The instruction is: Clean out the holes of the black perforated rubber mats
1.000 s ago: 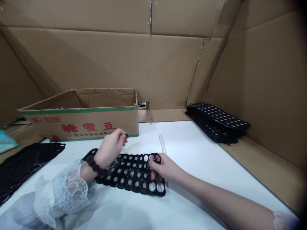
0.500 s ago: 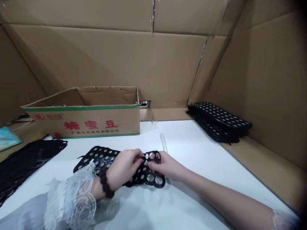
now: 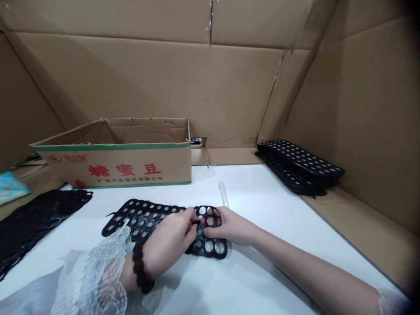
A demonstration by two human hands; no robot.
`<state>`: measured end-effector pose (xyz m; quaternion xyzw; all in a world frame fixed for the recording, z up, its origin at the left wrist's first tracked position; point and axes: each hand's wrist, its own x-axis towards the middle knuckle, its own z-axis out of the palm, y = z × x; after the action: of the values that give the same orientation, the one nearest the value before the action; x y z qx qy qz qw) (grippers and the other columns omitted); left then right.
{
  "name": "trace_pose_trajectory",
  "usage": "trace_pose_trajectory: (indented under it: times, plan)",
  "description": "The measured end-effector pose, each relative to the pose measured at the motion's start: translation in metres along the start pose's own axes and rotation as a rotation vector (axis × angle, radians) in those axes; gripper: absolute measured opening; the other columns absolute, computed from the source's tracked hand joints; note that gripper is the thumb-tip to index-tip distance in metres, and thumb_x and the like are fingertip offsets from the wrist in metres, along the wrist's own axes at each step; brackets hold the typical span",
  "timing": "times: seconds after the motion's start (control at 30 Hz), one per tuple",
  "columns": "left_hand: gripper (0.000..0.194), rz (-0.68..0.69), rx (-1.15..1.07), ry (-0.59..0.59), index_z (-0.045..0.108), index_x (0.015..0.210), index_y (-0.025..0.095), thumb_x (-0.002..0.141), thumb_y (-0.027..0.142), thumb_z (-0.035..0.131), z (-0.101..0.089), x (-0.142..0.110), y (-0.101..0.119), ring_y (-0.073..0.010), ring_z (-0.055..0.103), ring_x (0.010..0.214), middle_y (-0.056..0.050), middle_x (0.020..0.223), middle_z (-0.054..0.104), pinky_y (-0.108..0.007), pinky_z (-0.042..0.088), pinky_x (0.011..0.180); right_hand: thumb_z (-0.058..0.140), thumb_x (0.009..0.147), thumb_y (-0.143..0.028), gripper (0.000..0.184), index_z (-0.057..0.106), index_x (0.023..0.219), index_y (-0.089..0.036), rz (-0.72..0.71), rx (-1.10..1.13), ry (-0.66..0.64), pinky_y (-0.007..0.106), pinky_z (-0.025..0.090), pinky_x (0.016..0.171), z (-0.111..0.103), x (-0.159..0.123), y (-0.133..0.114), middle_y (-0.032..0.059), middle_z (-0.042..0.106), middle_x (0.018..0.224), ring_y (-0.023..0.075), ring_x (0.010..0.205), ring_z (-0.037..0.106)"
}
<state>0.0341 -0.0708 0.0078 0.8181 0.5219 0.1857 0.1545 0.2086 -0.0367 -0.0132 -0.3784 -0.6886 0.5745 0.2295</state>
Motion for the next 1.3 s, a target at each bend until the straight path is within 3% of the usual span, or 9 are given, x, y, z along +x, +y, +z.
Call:
trace_pose_trajectory:
  times: [0.13, 0.37, 0.53, 0.67, 0.8, 0.93, 1.1, 1.2, 1.3]
  plan:
    - [0.009, 0.007, -0.017, -0.014, 0.045, 0.079, 0.019, 0.079, 0.018, 0.036, 0.005, -0.004, 0.002, -0.0157, 0.053, 0.066, -0.002, 0.075, 0.057, -0.025, 0.037, 0.059, 0.054, 0.066, -0.019, 0.007, 0.051, 0.067, -0.013, 0.057, -0.005, -0.068, 0.017, 0.034, 0.043, 0.0, -0.001, -0.001, -0.0051, 0.045, 0.053, 0.0042, 0.045, 0.039]
    - [0.008, -0.029, -0.226, -0.085, 0.045, 0.076, 0.019, 0.079, 0.023, 0.039, 0.003, -0.004, 0.002, -0.0116, 0.05, 0.055, 0.002, 0.063, 0.055, -0.021, 0.036, 0.052, 0.054, 0.071, -0.029, 0.016, 0.052, 0.071, -0.013, 0.088, 0.023, 0.007, 0.017, 0.035, 0.042, 0.007, -0.002, -0.005, -0.0021, 0.051, 0.056, 0.008, 0.052, 0.049]
    - [0.015, -0.063, -0.247, -0.147, 0.045, 0.075, 0.019, 0.075, 0.034, 0.047, 0.005, -0.002, -0.002, -0.0118, 0.051, 0.054, 0.002, 0.061, 0.055, -0.021, 0.036, 0.049, 0.056, 0.069, -0.024, 0.013, 0.048, 0.072, -0.015, 0.069, 0.13, 0.006, 0.018, 0.036, 0.045, 0.009, 0.0, -0.004, -0.004, 0.048, 0.056, 0.0071, 0.05, 0.048]
    - [0.011, -0.066, -0.261, -0.175, 0.045, 0.075, 0.019, 0.071, 0.029, 0.049, 0.004, 0.0, -0.005, -0.0115, 0.052, 0.055, 0.003, 0.061, 0.055, -0.02, 0.037, 0.049, 0.055, 0.068, -0.018, 0.011, 0.046, 0.074, -0.015, 0.038, 0.188, 0.007, 0.02, 0.039, 0.051, 0.011, 0.001, -0.003, -0.0051, 0.046, 0.058, 0.0061, 0.05, 0.046]
    - [0.005, -0.046, -0.274, -0.193, 0.047, 0.07, 0.018, 0.068, 0.021, 0.045, 0.001, 0.004, -0.007, -0.0108, 0.051, 0.054, 0.002, 0.061, 0.056, -0.019, 0.037, 0.048, 0.054, 0.066, -0.017, 0.014, 0.044, 0.075, -0.016, 0.044, 0.089, 0.042, 0.018, 0.034, 0.045, 0.015, 0.001, 0.001, -0.0053, 0.043, 0.059, 0.0054, 0.049, 0.041]
    - [0.008, -0.064, -0.304, -0.213, 0.05, 0.069, 0.016, 0.065, 0.018, 0.043, 0.0, 0.01, -0.009, -0.011, 0.051, 0.055, 0.001, 0.06, 0.056, -0.019, 0.037, 0.048, 0.052, 0.067, -0.016, 0.015, 0.043, 0.08, -0.016, 0.0, -0.046, 0.122, 0.02, 0.037, 0.051, 0.018, -0.001, 0.004, -0.0032, 0.046, 0.068, 0.0074, 0.059, 0.044]
    - [0.011, -0.194, -0.522, -0.336, 0.048, 0.072, 0.015, 0.062, 0.016, 0.043, -0.001, 0.019, -0.019, -0.0114, 0.054, 0.049, 0.003, 0.053, 0.056, -0.02, 0.04, 0.045, 0.049, 0.069, -0.015, 0.017, 0.041, 0.083, -0.016, 0.017, -0.05, 0.072, 0.022, 0.04, 0.058, 0.016, -0.003, -0.002, -0.0022, 0.048, 0.072, 0.0091, 0.066, 0.048]
    - [0.01, -0.293, -0.684, -0.401, 0.045, 0.072, 0.015, 0.062, 0.016, 0.043, -0.003, 0.024, -0.026, -0.0128, 0.057, 0.05, 0.001, 0.055, 0.059, -0.023, 0.045, 0.05, 0.049, 0.069, -0.015, 0.016, 0.04, 0.083, -0.017, 0.067, -0.05, 0.082, 0.02, 0.038, 0.052, 0.014, -0.003, -0.005, -0.0039, 0.045, 0.066, 0.0073, 0.058, 0.045]
    - [0.01, -0.305, -0.713, -0.375, 0.044, 0.073, 0.015, 0.064, 0.017, 0.043, -0.006, 0.026, -0.029, -0.0122, 0.057, 0.05, 0.001, 0.057, 0.059, -0.024, 0.046, 0.051, 0.049, 0.07, -0.015, 0.016, 0.038, 0.082, -0.017, 0.09, 0.007, 0.086, 0.018, 0.035, 0.044, 0.013, -0.003, -0.006, -0.0057, 0.044, 0.062, 0.0054, 0.049, 0.043]
